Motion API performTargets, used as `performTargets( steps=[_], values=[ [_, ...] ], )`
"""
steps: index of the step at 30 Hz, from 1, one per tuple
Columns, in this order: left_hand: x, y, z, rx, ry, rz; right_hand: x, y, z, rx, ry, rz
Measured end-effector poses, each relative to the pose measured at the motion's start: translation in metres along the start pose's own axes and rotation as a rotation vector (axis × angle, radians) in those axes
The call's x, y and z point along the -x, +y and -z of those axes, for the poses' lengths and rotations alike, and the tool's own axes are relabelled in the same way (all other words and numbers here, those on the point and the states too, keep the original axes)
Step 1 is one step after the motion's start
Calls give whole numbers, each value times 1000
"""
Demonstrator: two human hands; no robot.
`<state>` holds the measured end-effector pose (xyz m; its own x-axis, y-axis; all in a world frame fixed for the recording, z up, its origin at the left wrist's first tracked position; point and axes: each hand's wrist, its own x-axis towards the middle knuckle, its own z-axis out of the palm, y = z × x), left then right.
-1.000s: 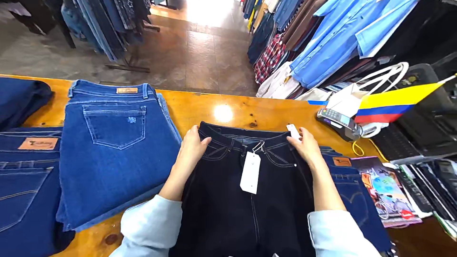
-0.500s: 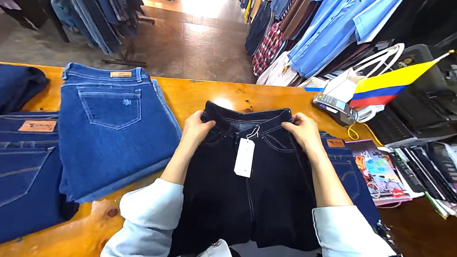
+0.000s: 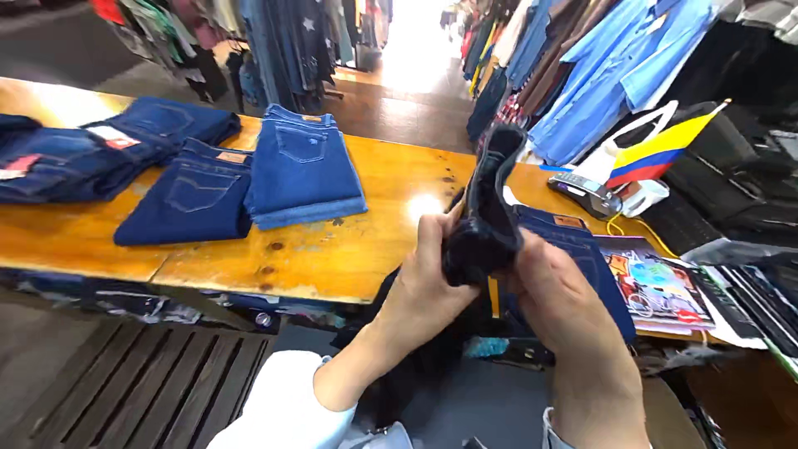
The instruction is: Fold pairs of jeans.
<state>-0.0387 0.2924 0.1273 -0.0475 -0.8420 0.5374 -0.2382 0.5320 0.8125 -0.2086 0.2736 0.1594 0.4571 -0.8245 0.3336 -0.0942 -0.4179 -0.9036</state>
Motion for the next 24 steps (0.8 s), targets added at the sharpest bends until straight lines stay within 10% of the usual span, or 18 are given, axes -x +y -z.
performTargets(
  steps=[5, 9, 15, 24],
  values=[
    [32, 14, 35, 269, 178, 175, 27, 33, -2, 145, 506, 380],
    [23, 28, 66, 412, 252, 153, 29, 31, 0, -144, 377, 126],
    [21, 19, 85, 167, -4, 257, 15, 11, -1, -58, 361, 307],
    [-55, 136, 102, 211, -1, -11, 39, -9, 44, 77, 305, 279]
  ],
)
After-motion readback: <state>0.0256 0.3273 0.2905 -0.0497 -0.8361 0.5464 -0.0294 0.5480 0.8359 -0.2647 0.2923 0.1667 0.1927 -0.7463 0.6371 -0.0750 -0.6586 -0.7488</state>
